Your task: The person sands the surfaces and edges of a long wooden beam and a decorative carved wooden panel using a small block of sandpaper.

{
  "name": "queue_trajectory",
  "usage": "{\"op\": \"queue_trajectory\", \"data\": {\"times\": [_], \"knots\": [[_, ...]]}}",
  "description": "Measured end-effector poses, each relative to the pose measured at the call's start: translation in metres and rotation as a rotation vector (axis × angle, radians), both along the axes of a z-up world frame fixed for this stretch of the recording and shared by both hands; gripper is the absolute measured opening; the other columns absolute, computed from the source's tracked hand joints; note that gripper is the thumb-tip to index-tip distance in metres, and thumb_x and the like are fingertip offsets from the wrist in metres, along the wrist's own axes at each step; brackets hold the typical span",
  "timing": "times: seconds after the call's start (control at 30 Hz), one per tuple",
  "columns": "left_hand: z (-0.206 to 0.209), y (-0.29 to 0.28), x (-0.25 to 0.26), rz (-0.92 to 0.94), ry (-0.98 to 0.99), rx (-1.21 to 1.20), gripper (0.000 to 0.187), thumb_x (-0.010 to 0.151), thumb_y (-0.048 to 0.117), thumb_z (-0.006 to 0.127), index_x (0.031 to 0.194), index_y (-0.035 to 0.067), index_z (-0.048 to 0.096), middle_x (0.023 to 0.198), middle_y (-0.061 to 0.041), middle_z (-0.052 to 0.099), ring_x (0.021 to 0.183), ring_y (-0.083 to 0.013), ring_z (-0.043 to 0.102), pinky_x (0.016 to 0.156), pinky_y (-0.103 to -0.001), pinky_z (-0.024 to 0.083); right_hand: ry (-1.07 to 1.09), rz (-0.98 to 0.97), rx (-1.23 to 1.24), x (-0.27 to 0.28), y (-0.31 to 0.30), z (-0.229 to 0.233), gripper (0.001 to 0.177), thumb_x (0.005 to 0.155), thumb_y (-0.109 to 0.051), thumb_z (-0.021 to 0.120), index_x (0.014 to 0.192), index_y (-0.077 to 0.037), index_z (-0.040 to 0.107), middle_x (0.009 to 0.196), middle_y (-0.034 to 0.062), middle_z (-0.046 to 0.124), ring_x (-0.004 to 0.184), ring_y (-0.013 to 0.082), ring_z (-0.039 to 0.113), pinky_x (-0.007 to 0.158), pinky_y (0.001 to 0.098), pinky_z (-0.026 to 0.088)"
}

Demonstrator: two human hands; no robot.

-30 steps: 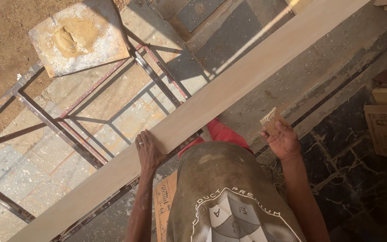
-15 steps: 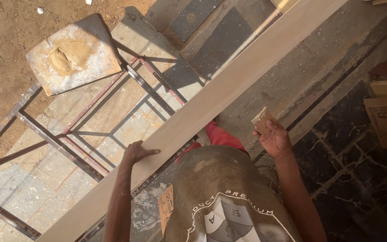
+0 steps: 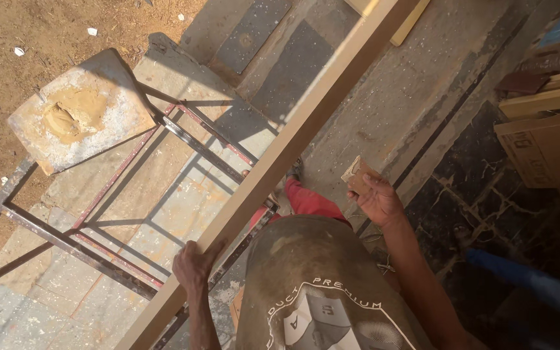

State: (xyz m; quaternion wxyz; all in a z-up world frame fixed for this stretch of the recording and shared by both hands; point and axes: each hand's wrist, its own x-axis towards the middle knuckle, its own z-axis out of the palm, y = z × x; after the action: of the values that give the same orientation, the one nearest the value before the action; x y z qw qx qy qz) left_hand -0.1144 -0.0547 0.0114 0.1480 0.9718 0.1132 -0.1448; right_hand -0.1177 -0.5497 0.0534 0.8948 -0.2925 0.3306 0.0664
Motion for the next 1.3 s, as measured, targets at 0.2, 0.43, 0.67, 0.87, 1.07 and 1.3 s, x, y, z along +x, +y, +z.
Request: {"op": "queue_trajectory", "data": {"times": [0.2, 0.43, 0.67, 0.87, 1.07, 1.3], "knots": [[-0.032, -0.034, -0.069, -0.094, -0.409, 0.215, 0.059, 0.067, 0.055, 0.089, 0.075, 0.009, 0.053, 0.075, -0.009, 0.061, 0.076, -0.0292, 0.065, 0.079, -0.044, 0.05, 0.024, 0.066, -0.014, 0.015, 0.017, 0.01, 0.02, 0.1, -0.014, 0.064, 0.119, -0.012, 0.069, 0.112, 0.0036, 0.072, 0.103, 0.0206, 0.067, 0.083, 0.0446, 0.051], [-0.038, -0.031, -0.078, -0.103, -0.455, 0.136, 0.062, 0.066, 0.054, 0.09, 0.075, 0.007, 0.052, 0.074, -0.011, 0.058, 0.075, -0.031, 0.063, 0.079, -0.045, 0.05, -0.125, 0.235, -0.337, 0.053, 0.049, 0.007, 0.018, 0.099, -0.013, 0.067, 0.114, -0.004, 0.07, 0.107, 0.0069, 0.073, 0.096, 0.0193, 0.069, 0.073, 0.0397, 0.056], [-0.019, -0.021, -0.085, -0.127, -0.219, 0.157, 0.069, 0.073, 0.049, 0.085, 0.118, 0.006, 0.057, 0.115, -0.012, 0.064, 0.115, -0.0301, 0.06, 0.107, -0.049, 0.043, -0.357, 0.578, -1.141, 0.136, 0.126, -0.03, 0.031, 0.102, -0.024, 0.068, 0.122, -0.002, 0.075, 0.088, 0.0076, 0.076, 0.075, 0.012, 0.06, 0.066, 0.0284, 0.052], [0.05, 0.067, -0.135, 0.139, 0.502, 0.548, 0.121, 0.066, 0.066, 0.085, 0.157, 0.011, 0.026, 0.163, -0.014, 0.027, 0.156, -0.027, 0.016, 0.12, -0.054, 0.011, -0.443, 0.484, -1.378, 0.153, 0.142, -0.056, 0.032, 0.097, -0.022, 0.065, 0.122, -0.004, 0.073, 0.097, 0.0163, 0.075, 0.078, 0.025, 0.071, 0.072, 0.037, 0.056], [0.065, 0.173, -0.167, 0.198, 0.471, 0.463, 0.08, 0.083, 0.023, 0.074, 0.156, 0.015, 0.043, 0.136, -0.013, 0.067, 0.128, -0.0265, 0.065, 0.129, -0.059, 0.027, -0.416, 0.435, -1.489, 0.15, 0.161, -0.061, 0.032, 0.1, -0.023, 0.063, 0.123, -0.003, 0.073, 0.102, 0.0169, 0.076, 0.088, 0.0302, 0.074, 0.076, 0.0415, 0.056], [0.04, 0.219, -0.157, 0.098, 0.441, 0.158, 0.054, 0.075, 0.015, 0.069, 0.127, 0.028, 0.072, 0.094, -0.018, 0.077, 0.092, -0.0363, 0.076, 0.08, -0.047, 0.059, -0.726, 0.376, -1.783, 0.139, 0.172, -0.039, 0.025, 0.108, -0.017, 0.056, 0.119, 0.0, 0.07, 0.1, 0.0166, 0.075, 0.085, 0.0309, 0.074, 0.073, 0.0427, 0.055]]}}
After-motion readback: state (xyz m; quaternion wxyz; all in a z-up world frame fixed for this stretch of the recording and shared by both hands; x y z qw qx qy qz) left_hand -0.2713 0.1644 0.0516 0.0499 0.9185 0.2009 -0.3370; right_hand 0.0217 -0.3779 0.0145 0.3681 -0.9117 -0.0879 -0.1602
